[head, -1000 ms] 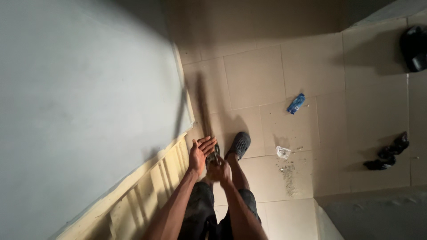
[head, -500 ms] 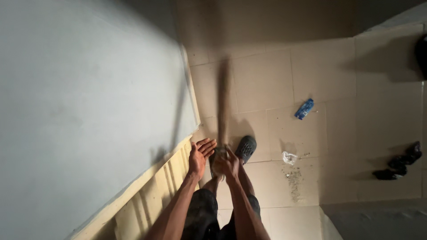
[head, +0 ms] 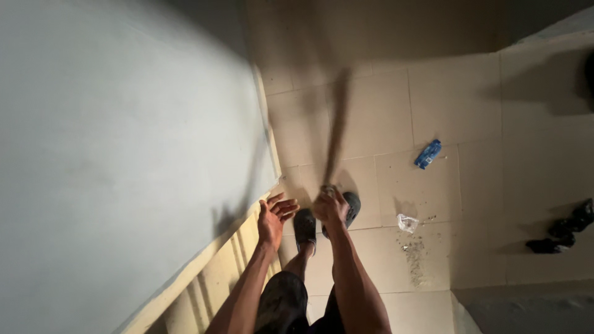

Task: The person sweeps debris from the tiled floor using a broom, gathering it and then using a dustpan to collect the pile.

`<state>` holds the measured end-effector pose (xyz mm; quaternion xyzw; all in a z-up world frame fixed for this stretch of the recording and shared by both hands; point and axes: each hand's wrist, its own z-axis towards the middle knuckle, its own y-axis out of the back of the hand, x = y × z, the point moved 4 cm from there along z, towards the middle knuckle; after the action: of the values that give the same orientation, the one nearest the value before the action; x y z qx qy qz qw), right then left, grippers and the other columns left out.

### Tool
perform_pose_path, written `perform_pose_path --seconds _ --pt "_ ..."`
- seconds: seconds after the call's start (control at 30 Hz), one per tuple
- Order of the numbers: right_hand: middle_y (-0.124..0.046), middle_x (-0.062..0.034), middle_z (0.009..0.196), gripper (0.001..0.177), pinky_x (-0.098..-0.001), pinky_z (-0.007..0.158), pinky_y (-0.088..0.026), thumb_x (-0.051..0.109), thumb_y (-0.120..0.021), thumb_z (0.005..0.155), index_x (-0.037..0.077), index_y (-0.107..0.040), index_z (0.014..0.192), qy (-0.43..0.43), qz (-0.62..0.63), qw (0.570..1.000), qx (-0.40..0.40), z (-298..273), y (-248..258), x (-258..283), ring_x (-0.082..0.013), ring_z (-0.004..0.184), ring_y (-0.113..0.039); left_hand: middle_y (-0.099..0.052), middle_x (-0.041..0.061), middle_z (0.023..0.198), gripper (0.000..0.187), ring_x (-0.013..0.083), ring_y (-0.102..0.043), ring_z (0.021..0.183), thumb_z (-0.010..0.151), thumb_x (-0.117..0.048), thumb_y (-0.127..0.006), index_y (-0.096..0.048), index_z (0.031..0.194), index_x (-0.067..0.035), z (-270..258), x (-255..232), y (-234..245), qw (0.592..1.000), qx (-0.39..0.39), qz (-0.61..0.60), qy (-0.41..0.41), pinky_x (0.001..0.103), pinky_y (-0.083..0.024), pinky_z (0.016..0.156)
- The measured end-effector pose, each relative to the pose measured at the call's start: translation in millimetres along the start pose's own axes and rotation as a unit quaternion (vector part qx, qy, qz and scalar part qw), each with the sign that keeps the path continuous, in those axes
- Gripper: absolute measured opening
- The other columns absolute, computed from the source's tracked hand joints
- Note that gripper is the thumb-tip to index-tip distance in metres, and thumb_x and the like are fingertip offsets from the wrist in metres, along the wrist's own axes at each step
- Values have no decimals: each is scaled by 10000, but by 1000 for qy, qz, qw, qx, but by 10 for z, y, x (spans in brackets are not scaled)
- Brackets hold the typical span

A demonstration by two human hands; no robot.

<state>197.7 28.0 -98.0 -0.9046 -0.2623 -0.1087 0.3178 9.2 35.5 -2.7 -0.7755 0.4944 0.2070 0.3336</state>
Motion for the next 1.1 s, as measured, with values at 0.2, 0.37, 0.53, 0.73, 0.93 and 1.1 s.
perform_pose_path --seconds 0.2,0.37,0.53,0.73,0.93,1.1 --pt "-740 -100 955 328 -275 435 -481 -14 -589 900 52 -599 1221 102 51 993 17 -737 101 169 -130 587 -583 -723 190 1187 934 300 -706 1098 864 -826 -445 -555 1366 -47 -35 32 -221 999 24 -17 26 416 -492 945" --pt "-767 -147 1128 560 -248 762 -600 14 -754 807 49 -642 1355 28 -330 943 -10 -281 218 -415 -184 924 -753 -724 209 1154 935 304 -687 1010 878 -815 -464 -557 1390 -38 100 194 -293 999 36 -15 21 430 -517 924" --pt "-758 -150 1036 532 -377 733 -595 284 -805 819 243 -690 1336 -69 -537 834 -104 776 170 -397 -237 871 -720 -722 238 1130 952 323 -697 975 889 -813 -476 -543 1382 -1 311 217 -298 999 37 -31 -5 442 -514 899" --pt "-742 -107 960 514 -339 638 -561 231 -817 806 227 -694 1305 -22 -558 805 -201 1183 396 366 -183 760 -687 -706 209 1174 948 302 -701 1015 879 -817 -464 -530 1387 -19 333 261 -359 998 54 -22 10 429 -517 947" --pt "-739 -56 911 402 -254 510 -513 116 -770 857 115 -715 1255 103 -353 899 -239 639 875 1093 -89 633 -639 -724 197 1136 943 302 -701 978 872 -827 -431 -553 1375 -38 220 275 -486 999 35 -3 21 429 -526 899" --pt "-731 -93 854 303 -233 453 -484 168 -603 996 19 -679 1249 183 -109 972 -103 -222 957 994 -99 560 -636 -714 166 1148 912 284 -699 1036 898 -802 -412 -550 1381 -41 181 226 -781 998 44 -11 44 399 -515 903"
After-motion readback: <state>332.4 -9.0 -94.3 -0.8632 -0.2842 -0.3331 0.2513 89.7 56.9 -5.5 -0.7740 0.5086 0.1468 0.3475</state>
